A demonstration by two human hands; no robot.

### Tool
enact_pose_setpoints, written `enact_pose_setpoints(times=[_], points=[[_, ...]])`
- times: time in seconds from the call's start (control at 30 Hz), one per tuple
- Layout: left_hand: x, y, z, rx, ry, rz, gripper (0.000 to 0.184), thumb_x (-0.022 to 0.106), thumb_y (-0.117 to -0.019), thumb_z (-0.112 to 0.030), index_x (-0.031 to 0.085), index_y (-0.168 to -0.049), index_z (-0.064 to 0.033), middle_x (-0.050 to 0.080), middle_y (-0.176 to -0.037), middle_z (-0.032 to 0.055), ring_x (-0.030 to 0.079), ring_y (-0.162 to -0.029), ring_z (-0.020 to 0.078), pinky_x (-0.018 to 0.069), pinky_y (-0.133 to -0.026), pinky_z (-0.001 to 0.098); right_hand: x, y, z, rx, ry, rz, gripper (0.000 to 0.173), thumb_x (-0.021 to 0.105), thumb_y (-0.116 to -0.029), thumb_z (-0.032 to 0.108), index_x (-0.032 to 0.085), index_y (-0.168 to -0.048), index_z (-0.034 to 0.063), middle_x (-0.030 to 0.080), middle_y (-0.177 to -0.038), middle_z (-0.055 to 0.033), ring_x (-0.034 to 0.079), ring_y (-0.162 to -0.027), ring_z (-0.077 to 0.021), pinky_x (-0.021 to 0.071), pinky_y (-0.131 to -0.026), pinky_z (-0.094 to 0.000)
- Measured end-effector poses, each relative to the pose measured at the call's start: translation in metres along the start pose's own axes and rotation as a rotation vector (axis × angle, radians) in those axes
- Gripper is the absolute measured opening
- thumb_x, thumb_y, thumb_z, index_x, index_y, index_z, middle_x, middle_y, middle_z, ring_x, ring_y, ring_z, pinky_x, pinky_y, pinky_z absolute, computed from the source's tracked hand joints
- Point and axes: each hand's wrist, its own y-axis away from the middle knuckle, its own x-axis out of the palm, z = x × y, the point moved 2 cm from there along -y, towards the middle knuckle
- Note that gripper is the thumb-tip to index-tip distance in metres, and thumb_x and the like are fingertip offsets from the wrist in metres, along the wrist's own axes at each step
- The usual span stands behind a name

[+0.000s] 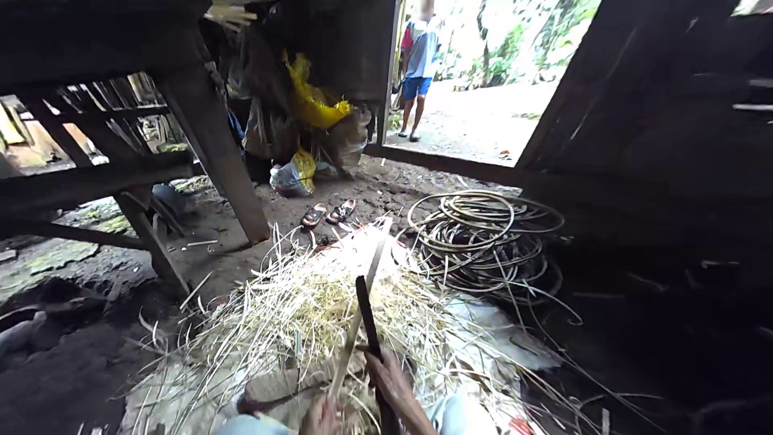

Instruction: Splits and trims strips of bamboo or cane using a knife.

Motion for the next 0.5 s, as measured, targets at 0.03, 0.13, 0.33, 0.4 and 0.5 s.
enact_pose_setpoints(times=[0.03, 0.13, 0.33, 0.4, 0.5], points=[[-0.007, -0.002, -0.009, -0.005, -0.035, -0.042, 0.038, 0.037, -0.1122, -0.024, 0.06, -0.122, 0.0048, 0.051, -0.074, 0.0031, 0.045, -0.06, 0.0112, 0.0432, -0.059, 0.0314, -0.002, 0.002, 0.009, 0.024, 0.015, -0.009, 0.031, 0.045, -0.1089, 0.016, 0.066, -0.127, 0.0018, 0.055, -0.069, -0.0004, 0.051, -0.056, -0.009, 0.0478, -0.058, -0.029], [-0.024, 0.0, -0.036, -0.043, -0.126, -0.081, 0.04, 0.036, -0.1129, -0.028, 0.06, -0.124, 0.0019, 0.051, -0.078, 0.0044, 0.045, -0.062, 0.013, 0.0434, -0.06, 0.0321, -0.005, 0.01, 0.026, -0.012, -0.04, -0.045, 0.028, 0.044, -0.1068, 0.012, 0.066, -0.116, -0.0026, 0.053, -0.065, 0.0029, 0.051, -0.053, -0.0058, 0.0489, -0.055, -0.0256], [-0.024, -0.006, -0.06, -0.003, -0.182, -0.063, 0.041, 0.034, -0.1132, -0.028, 0.06, -0.124, 0.0024, 0.052, -0.082, 0.0056, 0.047, -0.066, 0.0141, 0.0441, -0.065, 0.0323, 0.015, 0.011, 0.038, -0.246, 0.412, -0.082, 0.034, 0.045, -0.1069, 0.011, 0.061, -0.135, 0.0003, 0.068, -0.088, -0.0171, 0.064, -0.075, -0.028, 0.0515, -0.075, -0.0472], [-0.019, -0.01, -0.06, 0.015, -0.173, -0.057, 0.039, 0.035, -0.1131, -0.028, 0.06, -0.12, 0.0017, 0.049, -0.078, 0.0036, 0.045, -0.063, 0.013, 0.0426, -0.062, 0.031, 0.029, 0.016, 0.037, -0.275, 0.606, -0.093, 0.036, 0.048, -0.1065, 0.014, 0.06, -0.137, 0.0011, 0.071, -0.089, -0.0236, 0.07, -0.082, -0.0433, 0.0525, -0.077, -0.061], [-0.016, -0.014, -0.061, 0.021, -0.172, -0.075, 0.036, 0.037, -0.1125, -0.023, 0.06, -0.119, 0.0025, 0.05, -0.078, 0.0038, 0.046, -0.065, 0.0135, 0.0439, -0.064, 0.0317, 0.048, 0.024, 0.031, -0.386, 0.782, -0.138, 0.022, 0.054, -0.1005, 0.008, 0.067, -0.115, -0.0028, 0.071, -0.085, -0.0238, 0.071, -0.077, -0.0458, 0.0535, -0.065, -0.0605]])
